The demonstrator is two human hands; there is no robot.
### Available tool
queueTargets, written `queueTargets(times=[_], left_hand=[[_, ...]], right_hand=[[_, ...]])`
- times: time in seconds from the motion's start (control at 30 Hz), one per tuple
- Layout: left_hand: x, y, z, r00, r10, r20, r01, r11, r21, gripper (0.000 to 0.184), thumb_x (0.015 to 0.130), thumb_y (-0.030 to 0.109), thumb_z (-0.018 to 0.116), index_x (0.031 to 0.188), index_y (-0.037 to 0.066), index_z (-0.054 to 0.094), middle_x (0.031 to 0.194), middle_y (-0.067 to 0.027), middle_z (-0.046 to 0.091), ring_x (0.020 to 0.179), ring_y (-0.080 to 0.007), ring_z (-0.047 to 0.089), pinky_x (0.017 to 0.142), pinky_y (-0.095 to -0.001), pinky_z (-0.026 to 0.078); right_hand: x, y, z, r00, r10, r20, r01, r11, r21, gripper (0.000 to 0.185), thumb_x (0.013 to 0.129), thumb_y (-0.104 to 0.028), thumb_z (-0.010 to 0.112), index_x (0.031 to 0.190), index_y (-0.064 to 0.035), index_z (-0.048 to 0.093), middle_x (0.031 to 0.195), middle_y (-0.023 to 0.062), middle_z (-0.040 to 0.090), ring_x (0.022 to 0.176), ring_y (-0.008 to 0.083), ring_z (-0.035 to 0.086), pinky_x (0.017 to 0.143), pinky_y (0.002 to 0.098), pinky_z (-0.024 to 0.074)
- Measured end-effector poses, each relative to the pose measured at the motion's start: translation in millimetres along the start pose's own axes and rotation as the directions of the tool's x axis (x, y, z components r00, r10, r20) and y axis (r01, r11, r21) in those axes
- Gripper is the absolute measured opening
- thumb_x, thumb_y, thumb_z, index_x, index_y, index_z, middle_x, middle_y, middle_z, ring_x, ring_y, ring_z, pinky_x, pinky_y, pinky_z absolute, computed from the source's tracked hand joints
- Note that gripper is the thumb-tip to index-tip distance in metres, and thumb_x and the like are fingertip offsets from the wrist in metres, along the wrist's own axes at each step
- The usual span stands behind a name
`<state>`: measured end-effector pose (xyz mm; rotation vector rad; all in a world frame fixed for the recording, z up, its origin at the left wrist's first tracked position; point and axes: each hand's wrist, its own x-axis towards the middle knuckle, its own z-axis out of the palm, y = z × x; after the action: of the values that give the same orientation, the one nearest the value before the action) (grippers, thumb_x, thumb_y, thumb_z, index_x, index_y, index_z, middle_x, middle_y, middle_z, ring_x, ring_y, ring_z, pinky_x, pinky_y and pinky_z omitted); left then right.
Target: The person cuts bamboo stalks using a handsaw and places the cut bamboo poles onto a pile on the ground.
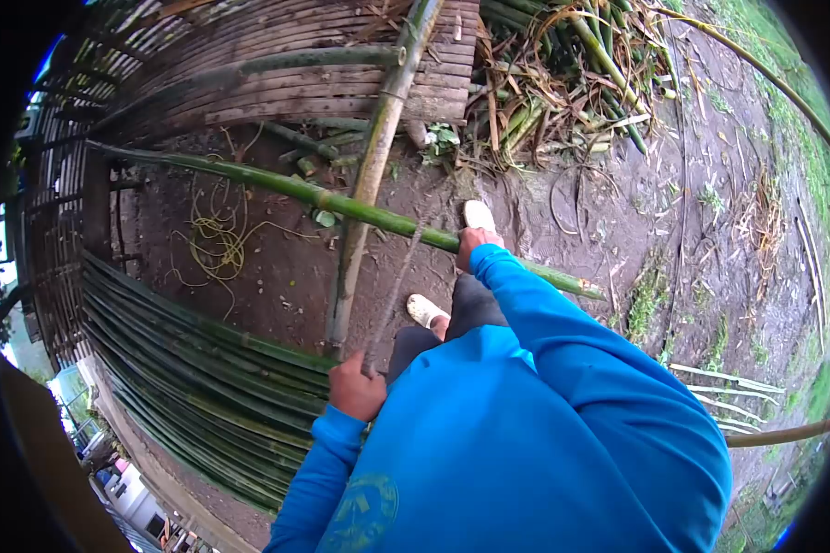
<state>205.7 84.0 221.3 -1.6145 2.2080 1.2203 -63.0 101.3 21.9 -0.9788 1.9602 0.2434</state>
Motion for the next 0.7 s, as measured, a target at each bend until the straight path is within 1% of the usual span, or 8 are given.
queueTargets(times=[0.07,0.13,0.2,0.3,0.33,0.5,0.6,0.7], left_hand=[[43.8,-7.9,21.5,0.996,0.09,0.027,-0.091,0.994,0.061,0.014,0.069,0.005,0.056,0.082,-0.001,0.059,0.074,-0.0261,0.058,0.073,-0.045,0.057,0.062,-0.0515,0.044],[118.1,-0.3,61.6,0.995,-0.012,0.095,0.013,1.0,-0.017,0.012,0.07,0.005,0.057,0.079,-0.002,0.058,0.073,-0.026,0.058,0.073,-0.0448,0.057,0.062,-0.0515,0.044],[148.7,3.6,78.7,0.999,0.043,0.026,-0.045,0.995,0.093,0.011,0.07,0.006,0.056,0.076,-0.002,0.059,0.072,-0.0254,0.058,0.071,-0.0441,0.057,0.061,-0.0513,0.043],[147.4,-12.3,84.5,0.996,0.066,-0.063,-0.067,0.998,-0.019,0.013,0.068,0.004,0.053,0.078,-0.001,0.058,0.062,-0.0219,0.054,0.056,-0.0365,0.054,0.052,-0.0434,0.041],[144.8,-13.7,85.4,0.996,0.073,-0.05,-0.075,0.997,-0.033,0.012,0.068,0.005,0.055,0.078,-0.001,0.058,0.064,-0.023,0.055,0.06,-0.0392,0.055,0.055,-0.0462,0.042],[120.8,-64.3,111.9,0.996,0.076,-0.053,-0.082,0.987,-0.136,0.013,0.07,0.01,0.057,0.078,-0.001,0.056,0.068,-0.0251,0.057,0.067,-0.0449,0.055,0.06,-0.052,0.042],[121.9,-44.7,111.8,0.971,0.167,-0.174,-0.182,0.98,-0.075,0.008,0.07,0.006,0.054,0.075,0.0,0.054,0.06,-0.0205,0.051,0.055,-0.0369,0.052,0.051,-0.0441,0.04],[70.3,3.0,46.0,0.99,0.126,-0.062,-0.13,0.99,-0.059,0.012,0.071,0.009,0.055,0.077,-0.001,0.054,0.066,-0.0247,0.056,0.066,-0.0446,0.055,0.059,-0.0519,0.041]], right_hand=[[6.4,3.7,2.5,1.0,0.019,-0.008,-0.018,1.0,0.019,0.028,0.068,-0.017,0.059,0.094,-0.0096,0.067,0.097,0.0189,0.064,0.093,0.0335,0.062,0.081,0.0422,0.0504],[6.5,6.8,10.9,1.0,0.004,0.023,-0.004,1.0,0.008,0.029,0.068,-0.016,0.058,0.096,-0.0112,0.066,0.096,0.0193,0.064,0.093,0.0343,0.062,0.082,0.0431,0.0502],[11.1,2.6,7.9,0.998,-0.022,0.055,0.025,0.998,-0.053,0.03,0.068,-0.014,0.058,0.097,-0.0127,0.066,0.095,0.0197,0.064,0.094,0.0352,0.061,0.082,0.0433,0.0499],[16.8,7.1,13.1,0.997,-0.043,0.058,0.044,0.999,-0.02,0.032,0.067,-0.013,0.058,0.098,-0.013,0.066,0.095,0.0201,0.063,0.094,0.0355,0.061,0.083,0.0425,0.0497],[14.8,7.7,18.5,0.997,-0.064,-0.05,0.063,0.997,-0.036,0.023,0.069,-0.017,0.055,0.083,-0.0082,0.07,0.09,0.017,0.067,0.089,0.0304,0.064,0.078,0.041,0.0484],[1.2,1.1,15.4,0.999,-0.042,-0.014,0.041,0.998,-0.042,0.024,0.069,-0.015,0.058,0.089,-0.0078,0.069,0.093,0.0173,0.066,0.089,0.0321,0.064,0.078,0.0404,0.0507],[-0.6,1.3,13.6,0.994,-0.015,-0.11,0.014,1.0,-0.009,0.024,0.069,-0.016,0.059,0.09,-0.0077,0.069,0.092,0.0169,0.066,0.088,0.0318,0.064,0.078,0.041,0.0511],[1.0,3.0,8.9,0.986,-0.038,-0.163,0.036,0.999,-0.014,0.027,0.07,-0.018,0.059,0.093,-0.0086,0.066,0.095,0.0188,0.064,0.09,0.0351,0.063,0.078,0.0411,0.0514]])
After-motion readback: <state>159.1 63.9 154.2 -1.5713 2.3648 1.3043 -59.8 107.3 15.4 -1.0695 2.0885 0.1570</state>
